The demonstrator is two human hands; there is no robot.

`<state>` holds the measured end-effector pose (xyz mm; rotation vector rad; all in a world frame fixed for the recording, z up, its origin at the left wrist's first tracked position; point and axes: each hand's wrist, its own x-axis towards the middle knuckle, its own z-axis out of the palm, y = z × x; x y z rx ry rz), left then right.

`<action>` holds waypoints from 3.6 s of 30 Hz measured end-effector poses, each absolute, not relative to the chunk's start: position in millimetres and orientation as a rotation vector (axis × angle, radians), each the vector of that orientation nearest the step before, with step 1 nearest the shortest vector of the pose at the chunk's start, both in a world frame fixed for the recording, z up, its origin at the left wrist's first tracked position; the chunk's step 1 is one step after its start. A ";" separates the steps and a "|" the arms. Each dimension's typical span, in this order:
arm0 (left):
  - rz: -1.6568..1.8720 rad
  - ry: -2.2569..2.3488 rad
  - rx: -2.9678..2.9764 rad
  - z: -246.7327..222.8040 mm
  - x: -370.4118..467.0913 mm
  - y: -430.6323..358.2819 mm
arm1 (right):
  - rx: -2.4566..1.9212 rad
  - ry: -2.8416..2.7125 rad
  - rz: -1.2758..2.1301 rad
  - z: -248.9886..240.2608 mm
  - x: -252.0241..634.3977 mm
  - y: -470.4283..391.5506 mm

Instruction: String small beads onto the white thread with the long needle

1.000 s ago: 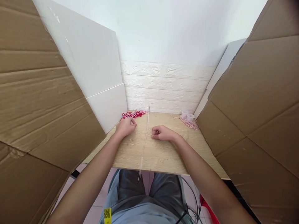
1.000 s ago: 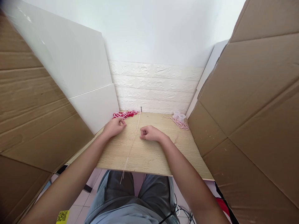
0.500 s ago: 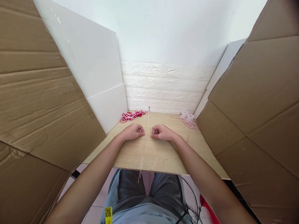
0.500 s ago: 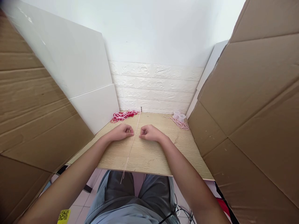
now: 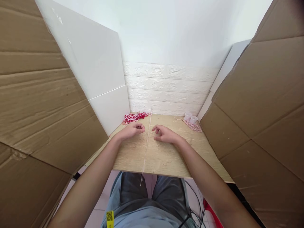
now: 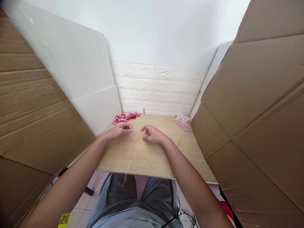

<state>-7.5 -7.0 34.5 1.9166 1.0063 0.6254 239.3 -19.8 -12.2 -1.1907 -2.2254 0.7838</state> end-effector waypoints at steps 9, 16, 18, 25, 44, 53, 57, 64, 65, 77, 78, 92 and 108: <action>0.714 0.866 1.702 29.5 -8.5 -1.9 | -1.257 -2.256 0.809 -15.2 239.4 -17.8; 0.630 1.025 1.818 29.3 -14.3 1.9 | -1.352 -2.287 0.881 -10.2 244.5 -16.1; 0.563 1.166 1.930 25.2 -18.1 5.6 | -1.397 -2.285 0.904 -8.7 247.6 -15.3; 0.446 1.370 2.150 12.7 -34.2 17.1 | -1.469 -2.247 1.001 -4.4 260.5 -14.3; 0.429 1.102 2.177 11.9 -8.3 1.7 | -1.269 -2.259 0.769 -13.8 231.1 -21.9; 0.470 1.055 2.114 15.4 -9.6 -0.3 | -1.241 -2.253 0.774 -9.8 232.7 -26.1; 0.449 1.051 2.166 11.8 -7.7 0.4 | -1.207 -2.255 0.724 -12.9 226.9 -25.9; 0.440 1.090 2.182 15.9 -10.5 0.1 | -1.250 -2.284 0.836 -9.3 234.5 -25.9; 0.466 1.101 2.176 15.8 -10.0 -0.3 | -1.252 -2.279 0.826 -8.7 234.0 -26.8; 0.455 1.046 2.168 11.1 -6.0 -0.6 | -1.266 -2.270 0.751 -12.4 224.9 -26.5; 0.455 1.050 2.167 12.1 -6.3 -1.1 | -1.269 -2.271 0.744 -12.7 225.5 -26.2; 0.493 1.058 2.149 13.3 -1.5 -3.4 | -1.280 -2.275 0.676 -14.7 217.5 -26.0; 0.508 1.109 2.212 11.4 2.3 -4.8 | -1.313 -2.443 0.362 -9.1 210.0 -26.8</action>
